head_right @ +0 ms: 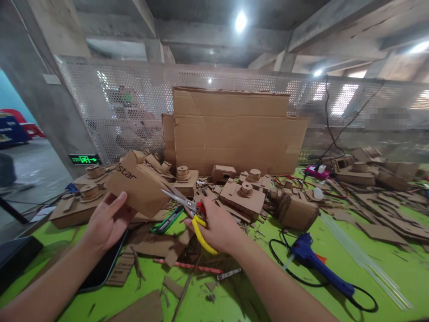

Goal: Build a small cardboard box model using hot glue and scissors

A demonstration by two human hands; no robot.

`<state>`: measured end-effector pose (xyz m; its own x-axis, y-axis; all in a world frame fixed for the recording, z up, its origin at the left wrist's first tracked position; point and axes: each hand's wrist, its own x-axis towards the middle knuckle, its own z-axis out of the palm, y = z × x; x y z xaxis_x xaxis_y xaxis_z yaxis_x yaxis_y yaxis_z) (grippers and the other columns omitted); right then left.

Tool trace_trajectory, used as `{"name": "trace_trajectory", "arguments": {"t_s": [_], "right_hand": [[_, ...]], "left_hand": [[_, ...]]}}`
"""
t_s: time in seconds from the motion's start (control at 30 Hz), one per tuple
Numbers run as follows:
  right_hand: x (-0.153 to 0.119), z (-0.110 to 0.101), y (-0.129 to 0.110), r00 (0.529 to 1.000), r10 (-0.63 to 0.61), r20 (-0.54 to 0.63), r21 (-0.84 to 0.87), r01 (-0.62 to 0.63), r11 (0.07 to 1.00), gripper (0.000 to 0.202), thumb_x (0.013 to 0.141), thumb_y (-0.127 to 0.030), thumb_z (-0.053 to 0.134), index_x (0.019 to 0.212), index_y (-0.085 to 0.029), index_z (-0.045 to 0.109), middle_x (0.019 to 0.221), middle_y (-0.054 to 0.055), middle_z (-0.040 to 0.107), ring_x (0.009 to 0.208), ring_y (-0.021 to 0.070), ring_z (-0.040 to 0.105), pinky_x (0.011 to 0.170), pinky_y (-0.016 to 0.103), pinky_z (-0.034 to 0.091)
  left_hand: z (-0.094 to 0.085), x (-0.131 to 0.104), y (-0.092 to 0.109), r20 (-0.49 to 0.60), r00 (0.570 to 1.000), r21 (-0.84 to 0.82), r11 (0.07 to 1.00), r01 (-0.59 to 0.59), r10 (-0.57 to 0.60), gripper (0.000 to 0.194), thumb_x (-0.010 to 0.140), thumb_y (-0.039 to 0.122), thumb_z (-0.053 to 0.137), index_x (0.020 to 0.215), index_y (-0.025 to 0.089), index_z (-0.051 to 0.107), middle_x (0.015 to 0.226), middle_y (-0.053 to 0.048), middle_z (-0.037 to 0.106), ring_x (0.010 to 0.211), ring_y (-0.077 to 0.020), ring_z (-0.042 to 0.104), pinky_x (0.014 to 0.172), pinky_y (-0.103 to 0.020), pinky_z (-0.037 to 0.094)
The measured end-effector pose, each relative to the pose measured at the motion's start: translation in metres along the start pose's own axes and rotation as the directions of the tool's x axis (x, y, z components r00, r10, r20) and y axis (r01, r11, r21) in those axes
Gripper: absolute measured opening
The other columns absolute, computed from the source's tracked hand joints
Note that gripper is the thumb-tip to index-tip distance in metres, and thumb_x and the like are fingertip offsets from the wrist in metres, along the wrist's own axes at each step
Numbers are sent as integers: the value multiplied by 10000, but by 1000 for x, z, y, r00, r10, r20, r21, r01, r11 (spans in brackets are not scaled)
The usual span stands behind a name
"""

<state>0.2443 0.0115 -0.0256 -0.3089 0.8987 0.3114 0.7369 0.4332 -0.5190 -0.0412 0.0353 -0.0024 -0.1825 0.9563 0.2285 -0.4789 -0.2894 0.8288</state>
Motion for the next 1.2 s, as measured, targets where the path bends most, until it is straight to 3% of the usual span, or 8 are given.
{"name": "trace_trajectory", "arguments": {"t_s": [0.2,0.47,0.6,0.83,1.03,1.2], "right_hand": [[3,4,-3,1000,29,-2,-100,-29,995,330,957,-565,578,890,-259,476,736,-6,567,632,197,500,575,287,326],[4,0,0,999,2,-54,-206,-13,979,421,968,-616,547,765,-248,532,624,10,565,562,190,496,559,301,282],[4,0,0,999,-9,-46,-236,-3,972,408,986,-606,533,788,-249,531,651,22,602,591,209,546,567,305,287],[0,3,-3,999,-14,28,-168,19,986,364,987,-598,536,1016,-236,503,817,41,664,687,229,601,594,291,343],[3,2,0,1000,8,7,-276,-6,961,393,992,-624,511,904,-243,555,738,44,650,652,236,591,574,303,297],[3,1,-1,999,9,-32,-311,-19,950,415,996,-624,510,843,-247,589,648,38,627,601,238,582,570,316,291]], "left_hand": [[3,-1,1,-39,999,-33,999,13,-15,365,725,249,893,1045,276,720,1248,-25,762,1170,-258,693,920,-354,639],[3,-4,-4,-51,998,-48,999,23,-26,389,733,248,896,1062,246,689,1187,-27,775,1103,-219,717,949,-335,616],[5,-5,-4,-57,998,-38,999,30,-32,383,739,246,885,1071,248,693,1215,-22,762,1081,-210,718,926,-324,619],[4,-3,0,-39,999,-3,1000,-7,6,299,773,268,839,1017,286,668,1235,-21,754,1145,-263,702,893,-377,629],[4,-5,-4,-54,998,-42,999,14,-16,413,706,240,914,1022,258,649,1082,26,768,977,-174,727,917,-339,613],[5,-8,-4,-53,997,-43,997,59,-61,384,729,250,903,1021,239,654,1105,7,768,932,-165,726,881,-332,630]]}}
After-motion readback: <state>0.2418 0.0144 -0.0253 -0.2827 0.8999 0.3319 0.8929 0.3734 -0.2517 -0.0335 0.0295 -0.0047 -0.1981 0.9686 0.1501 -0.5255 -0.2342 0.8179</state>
